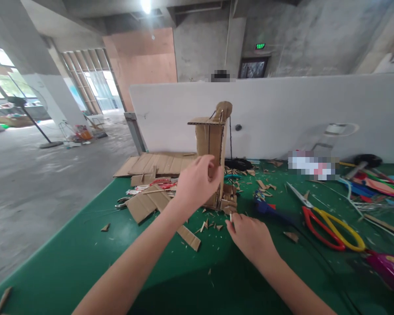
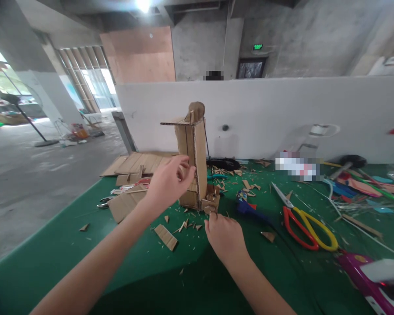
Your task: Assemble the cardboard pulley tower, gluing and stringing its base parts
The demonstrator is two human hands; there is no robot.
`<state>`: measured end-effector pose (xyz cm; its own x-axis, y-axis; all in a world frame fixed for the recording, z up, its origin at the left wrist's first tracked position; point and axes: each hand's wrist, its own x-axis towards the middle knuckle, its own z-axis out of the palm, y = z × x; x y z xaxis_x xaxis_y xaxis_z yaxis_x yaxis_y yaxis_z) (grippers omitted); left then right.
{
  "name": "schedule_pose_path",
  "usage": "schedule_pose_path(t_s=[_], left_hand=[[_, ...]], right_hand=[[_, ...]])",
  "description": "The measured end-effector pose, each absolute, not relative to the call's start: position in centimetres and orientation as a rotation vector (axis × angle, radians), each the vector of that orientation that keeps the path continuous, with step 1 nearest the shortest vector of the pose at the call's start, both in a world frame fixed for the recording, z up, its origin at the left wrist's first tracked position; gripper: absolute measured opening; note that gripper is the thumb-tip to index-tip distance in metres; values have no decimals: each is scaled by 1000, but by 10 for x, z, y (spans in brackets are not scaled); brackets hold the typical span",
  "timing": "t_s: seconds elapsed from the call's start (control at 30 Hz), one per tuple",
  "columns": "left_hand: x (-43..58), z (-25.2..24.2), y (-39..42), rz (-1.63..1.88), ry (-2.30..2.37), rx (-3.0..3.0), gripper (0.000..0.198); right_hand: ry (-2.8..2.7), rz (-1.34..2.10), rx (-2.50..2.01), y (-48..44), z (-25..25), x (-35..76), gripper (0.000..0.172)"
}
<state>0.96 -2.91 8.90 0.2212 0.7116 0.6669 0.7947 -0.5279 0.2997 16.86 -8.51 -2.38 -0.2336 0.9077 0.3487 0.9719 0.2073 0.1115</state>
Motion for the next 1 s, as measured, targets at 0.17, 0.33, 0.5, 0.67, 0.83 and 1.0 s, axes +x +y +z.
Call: schedule_pose_path(t_s=[0.17, 0.33, 0.5, 0.67, 0.83, 1.0], left_hand=[[35, 74, -29, -731, -1689, -2434, 26], [38, 71, -24, -734, -1792, -2341, 27], [39, 70, -26, -738, -1804, -2325, 28], [43, 67, -28, -731, -1787, -2309, 27], [46, 64, -30, -700, -1774, -2280, 26], [48, 63, -31, -694, -1788, -2249, 25]], right_hand=[[-2250, -404, -1859, -83, -27, 162, 30], [-2221, -300, -1913, -79, -28, 159, 31], [-2114, -167, -1993, -77, -28, 160, 29], [-1995, 11, -2039, -76, -29, 163, 31], [-1839, 448, -1930, -66, -31, 170, 40], [-1793, 653, -1893, -58, -35, 174, 43]])
